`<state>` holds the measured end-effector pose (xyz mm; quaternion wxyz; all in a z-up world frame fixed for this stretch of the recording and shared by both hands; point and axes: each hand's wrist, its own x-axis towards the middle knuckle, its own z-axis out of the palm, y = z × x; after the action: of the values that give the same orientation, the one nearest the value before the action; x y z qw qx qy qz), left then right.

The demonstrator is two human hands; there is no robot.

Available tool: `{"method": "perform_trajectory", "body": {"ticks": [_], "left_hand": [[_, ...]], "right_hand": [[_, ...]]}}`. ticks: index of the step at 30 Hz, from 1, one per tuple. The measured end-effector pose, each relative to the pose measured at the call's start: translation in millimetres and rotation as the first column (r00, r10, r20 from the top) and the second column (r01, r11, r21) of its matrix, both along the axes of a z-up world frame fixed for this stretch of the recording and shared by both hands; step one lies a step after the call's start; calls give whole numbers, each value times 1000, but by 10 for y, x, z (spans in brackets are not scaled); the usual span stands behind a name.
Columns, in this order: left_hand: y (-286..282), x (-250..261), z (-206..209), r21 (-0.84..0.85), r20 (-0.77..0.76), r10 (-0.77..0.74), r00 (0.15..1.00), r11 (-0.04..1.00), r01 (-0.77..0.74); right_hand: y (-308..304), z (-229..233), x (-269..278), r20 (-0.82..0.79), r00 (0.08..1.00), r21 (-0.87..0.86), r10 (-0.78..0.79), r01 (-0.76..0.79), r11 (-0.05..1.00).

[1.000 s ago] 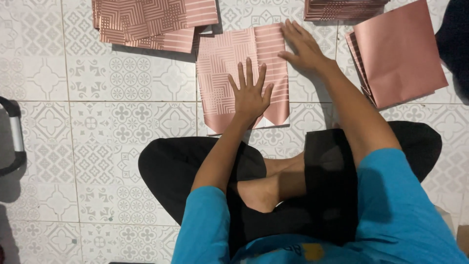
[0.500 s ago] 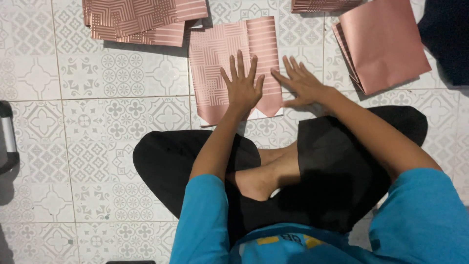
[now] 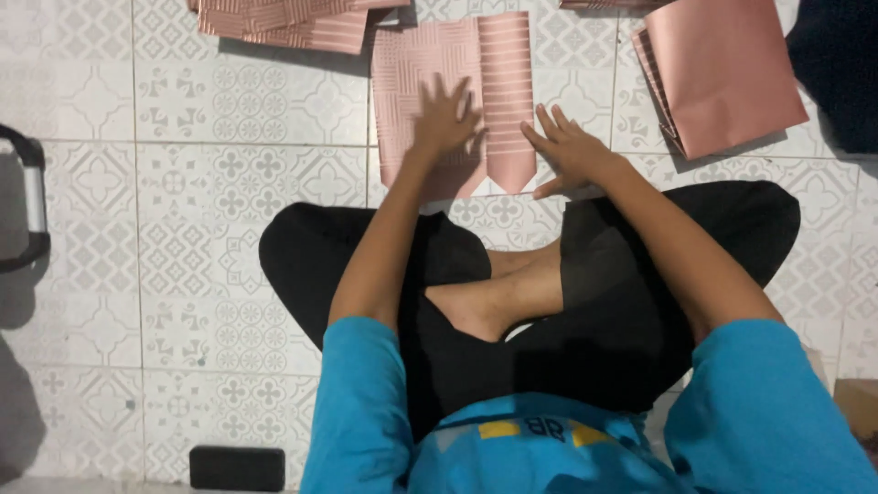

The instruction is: Assembling decorative paper boxes by folding and tucking pre-cut sheets while sitting on the floor.

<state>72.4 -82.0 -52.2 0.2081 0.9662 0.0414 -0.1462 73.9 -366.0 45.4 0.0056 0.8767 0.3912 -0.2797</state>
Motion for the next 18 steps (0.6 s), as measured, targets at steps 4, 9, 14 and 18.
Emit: {"method": "perform_trajectory", "body": {"ticks": [4,9,14,18], "left_hand": [[437,-380,291,58,-17,341,940,939,-340],[773,-938,-65,-87,67,465,883,884,-459],[802,-890,-177,-187,29,491,871,859,-478],[647,-828,236,-374,-18,522,853,787,-490]], "right_hand": [[-15,-18,29,-32,998,-6,-51,51,999],[117,249,25,-109,978,-51,-177,172,984],[120,-584,7,-80,865,296,-495,495,817],[393,-361,-300,-128,677,644,-725,613,458]]}}
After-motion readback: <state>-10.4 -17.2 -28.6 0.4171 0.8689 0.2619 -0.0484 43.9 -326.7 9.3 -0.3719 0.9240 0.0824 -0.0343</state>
